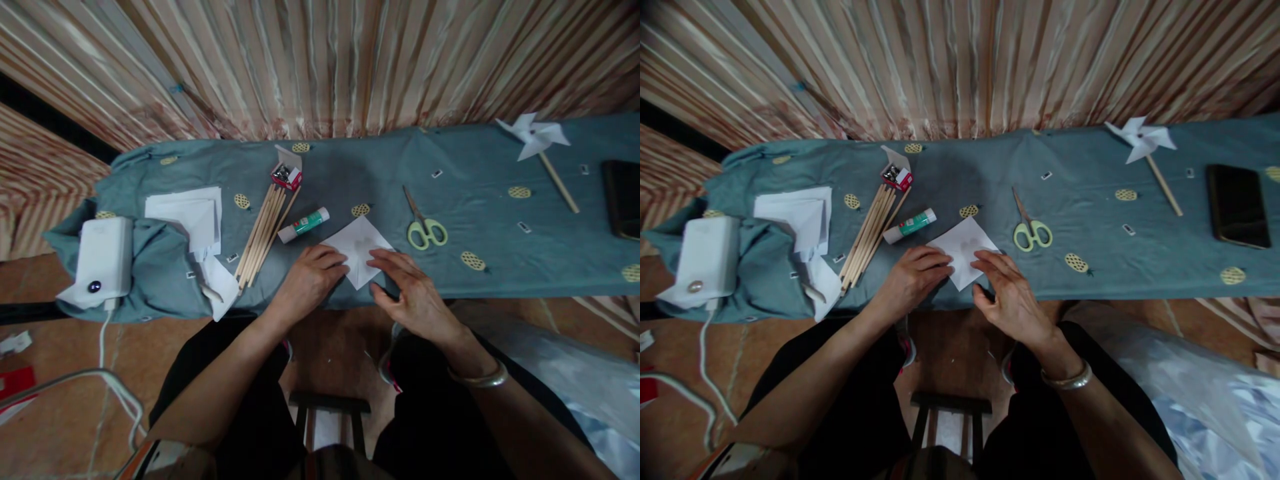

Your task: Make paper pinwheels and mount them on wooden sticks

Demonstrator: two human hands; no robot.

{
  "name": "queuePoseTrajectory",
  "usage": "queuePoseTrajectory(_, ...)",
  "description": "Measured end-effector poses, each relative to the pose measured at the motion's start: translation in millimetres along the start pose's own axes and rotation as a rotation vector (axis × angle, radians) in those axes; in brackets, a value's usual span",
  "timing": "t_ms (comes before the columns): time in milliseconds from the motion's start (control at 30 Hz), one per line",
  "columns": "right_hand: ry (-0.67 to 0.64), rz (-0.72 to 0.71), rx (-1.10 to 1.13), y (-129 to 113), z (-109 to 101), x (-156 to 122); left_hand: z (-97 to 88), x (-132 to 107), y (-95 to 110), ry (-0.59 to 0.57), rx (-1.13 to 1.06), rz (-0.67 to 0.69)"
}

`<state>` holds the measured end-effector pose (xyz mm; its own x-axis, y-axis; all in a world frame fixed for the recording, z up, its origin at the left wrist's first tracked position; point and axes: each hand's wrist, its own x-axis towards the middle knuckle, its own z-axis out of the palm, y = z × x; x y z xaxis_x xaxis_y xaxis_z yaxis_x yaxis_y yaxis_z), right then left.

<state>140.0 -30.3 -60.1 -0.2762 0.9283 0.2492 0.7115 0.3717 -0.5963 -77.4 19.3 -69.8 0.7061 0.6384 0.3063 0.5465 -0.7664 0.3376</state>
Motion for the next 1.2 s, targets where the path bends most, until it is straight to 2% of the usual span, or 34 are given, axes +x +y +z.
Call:
queuePoseTrajectory(267,-0.056,-0.005,0.065,-4,-6,-5,-0.9,-3,11,0.059,-0.191,-0.097)
queuePoseTrajectory(533,0.098,0.11,0.148,-4,9,-4,-0.7,-7,22,0.054,-0.243,-0.147)
queuePoseTrajectory(633,0.118,0.15,0.187,-4,13,0,-0.8,-6,22,0.058,-0.262,-0.159)
queuePoseTrajectory(800,0.148,0.2,0.164,-4,19,5,1.7,-7,24,0.13,-0.303,-0.198)
queuePoseTrajectory(1000,0.164,0.196,0.107,-7,20,8,6.7,-7,25,0.153,-0.356,-0.135)
queuePoseTrajectory(1200,0.153,0.203,0.097,-8,20,8,8.9,-6,24,0.156,-0.376,-0.163)
